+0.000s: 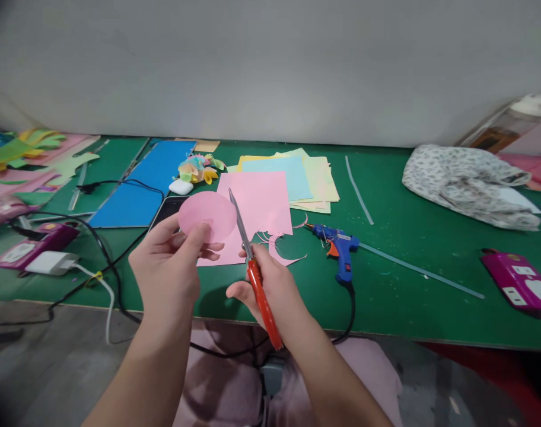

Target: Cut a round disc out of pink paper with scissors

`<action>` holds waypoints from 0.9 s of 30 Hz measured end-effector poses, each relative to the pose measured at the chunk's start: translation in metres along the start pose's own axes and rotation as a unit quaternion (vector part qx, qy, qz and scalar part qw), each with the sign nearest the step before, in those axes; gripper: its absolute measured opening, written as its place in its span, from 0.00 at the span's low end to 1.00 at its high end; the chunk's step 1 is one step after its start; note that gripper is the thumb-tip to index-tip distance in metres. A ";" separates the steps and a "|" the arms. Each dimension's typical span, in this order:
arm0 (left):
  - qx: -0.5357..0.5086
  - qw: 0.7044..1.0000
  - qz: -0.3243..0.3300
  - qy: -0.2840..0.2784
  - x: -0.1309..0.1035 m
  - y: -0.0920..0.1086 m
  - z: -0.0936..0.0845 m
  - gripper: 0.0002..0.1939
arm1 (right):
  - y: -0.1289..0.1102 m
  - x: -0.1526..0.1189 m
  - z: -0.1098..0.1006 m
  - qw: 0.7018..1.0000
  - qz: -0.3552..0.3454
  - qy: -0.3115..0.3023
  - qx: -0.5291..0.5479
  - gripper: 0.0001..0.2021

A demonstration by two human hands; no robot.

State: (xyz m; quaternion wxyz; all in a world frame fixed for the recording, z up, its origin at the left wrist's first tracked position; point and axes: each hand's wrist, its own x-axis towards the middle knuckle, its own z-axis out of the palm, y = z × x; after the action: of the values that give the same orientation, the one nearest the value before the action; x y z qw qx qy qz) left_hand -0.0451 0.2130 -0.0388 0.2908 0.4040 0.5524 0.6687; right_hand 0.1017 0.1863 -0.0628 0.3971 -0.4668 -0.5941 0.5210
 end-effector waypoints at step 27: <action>-0.002 1.000 -0.002 -0.010 -0.004 -0.001 0.001 0.17 | 0.029 0.006 0.001 0.997 -0.067 0.014 -0.019 0.49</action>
State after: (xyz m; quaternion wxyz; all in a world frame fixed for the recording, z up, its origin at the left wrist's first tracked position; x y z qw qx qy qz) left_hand -0.0419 0.2100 -0.0405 0.2986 0.4092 0.5490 0.6648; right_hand 0.1030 0.1925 -0.0919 0.4307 -0.4407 -0.6285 0.4747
